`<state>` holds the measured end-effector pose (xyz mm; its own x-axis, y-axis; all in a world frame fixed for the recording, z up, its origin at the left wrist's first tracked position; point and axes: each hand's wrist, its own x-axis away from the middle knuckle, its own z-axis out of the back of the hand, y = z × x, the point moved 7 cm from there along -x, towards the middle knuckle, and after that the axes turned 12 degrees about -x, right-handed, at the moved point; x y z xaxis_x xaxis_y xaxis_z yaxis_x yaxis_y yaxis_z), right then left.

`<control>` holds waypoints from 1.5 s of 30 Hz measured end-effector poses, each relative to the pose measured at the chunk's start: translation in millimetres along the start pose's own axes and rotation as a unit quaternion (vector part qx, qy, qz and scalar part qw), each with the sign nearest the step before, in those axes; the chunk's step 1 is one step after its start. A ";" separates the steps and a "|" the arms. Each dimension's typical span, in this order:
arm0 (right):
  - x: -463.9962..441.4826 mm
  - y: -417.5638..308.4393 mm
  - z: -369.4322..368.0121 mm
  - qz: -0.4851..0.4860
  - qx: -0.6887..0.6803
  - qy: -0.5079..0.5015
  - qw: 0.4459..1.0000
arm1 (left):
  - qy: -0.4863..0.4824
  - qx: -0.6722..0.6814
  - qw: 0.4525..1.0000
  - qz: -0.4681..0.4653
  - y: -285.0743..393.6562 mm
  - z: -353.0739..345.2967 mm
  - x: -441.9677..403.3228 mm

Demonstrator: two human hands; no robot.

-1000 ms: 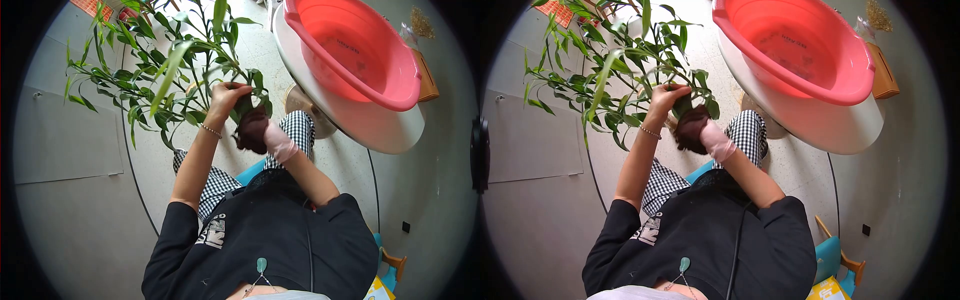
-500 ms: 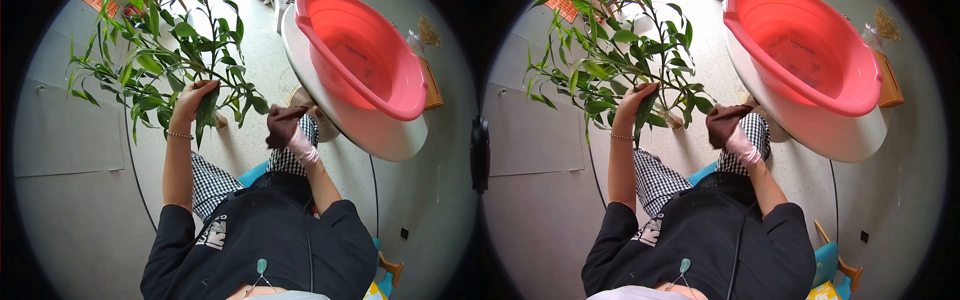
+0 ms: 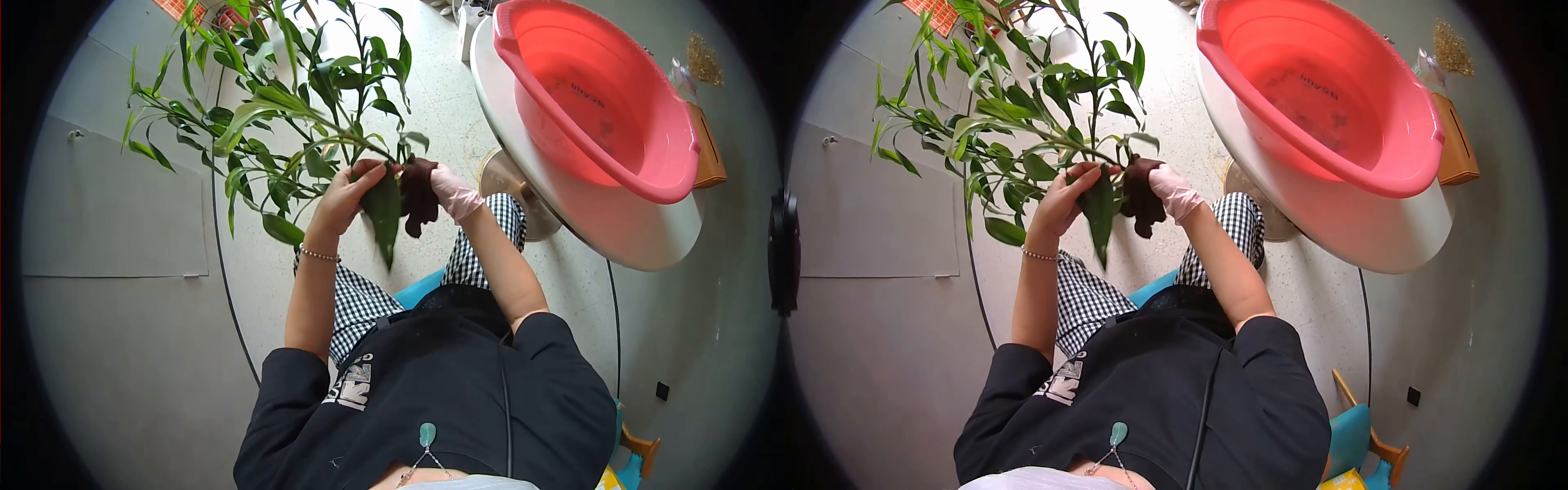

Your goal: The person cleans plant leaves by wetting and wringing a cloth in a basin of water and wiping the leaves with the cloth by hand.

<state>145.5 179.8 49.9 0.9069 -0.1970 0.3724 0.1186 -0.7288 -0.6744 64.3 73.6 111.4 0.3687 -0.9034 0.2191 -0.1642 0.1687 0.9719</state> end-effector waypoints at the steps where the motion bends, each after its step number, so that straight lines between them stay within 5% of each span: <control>1: 3.0 0.4 -2.6 0.032 -0.020 -0.005 0.999 | 0.000 0.002 1.000 0.003 -1.1 -3.9 1.9; 3: 15.9 -1.1 -1.5 0.007 -0.001 -0.021 1.000 | -0.002 0.095 0.995 0.000 2.0 -13.0 3.0; 6: 23.7 8.0 3.7 -0.014 0.008 -0.042 0.999 | -0.024 0.034 0.999 -0.027 2.2 -15.6 -3.8; 10: 21.3 5.0 0.5 0.107 -0.143 0.019 0.984 | -0.031 0.074 0.997 0.017 -13.5 -18.3 -9.5; 13: 26.6 11.9 -14.2 -0.015 -0.253 -0.006 0.967 | -0.008 0.000 0.999 0.040 -25.1 -15.1 -13.5; 24: 20.3 10.4 4.3 0.077 -0.119 -0.050 0.989 | -0.006 0.111 0.993 0.032 -46.4 -32.0 -13.5; 28: 28.3 7.0 17.6 0.122 -0.197 0.036 0.972 | -0.015 0.080 0.996 0.025 -73.1 -41.2 -8.4; 30: 30.5 1.3 20.7 0.191 -0.131 0.024 0.972 | 0.042 0.143 0.978 0.147 -99.1 -37.7 0.8; 31: 42.3 5.4 29.6 0.222 -0.164 0.174 0.945 | 0.053 0.162 0.972 0.161 -105.7 -35.8 1.5; 34: 61.6 -1.7 26.2 0.334 -0.044 0.201 0.920 | 0.013 0.173 0.978 0.115 -106.1 -38.0 -1.4; 35: 59.9 4.8 27.6 0.294 -0.026 0.166 0.941 | -0.007 0.063 0.991 0.119 -110.5 -32.3 -4.2; 38: 74.9 13.9 10.2 0.210 -0.010 0.117 0.971 | -0.013 0.045 0.999 0.018 -80.0 -41.3 -3.0; 44: 83.8 -3.8 2.5 0.303 -0.075 0.143 0.939 | -0.075 0.110 0.991 -0.007 -57.8 -48.7 -7.1; 45: 91.0 -6.3 -3.7 0.338 0.017 0.129 0.932 | -0.070 0.129 0.989 -0.023 -58.1 -45.3 -10.9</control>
<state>225.8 164.0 90.4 0.6521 -0.7581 -0.0074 -0.4277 -0.3598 -0.8292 111.3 91.5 56.5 0.2538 -0.9565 0.1440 -0.3849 0.0367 0.9222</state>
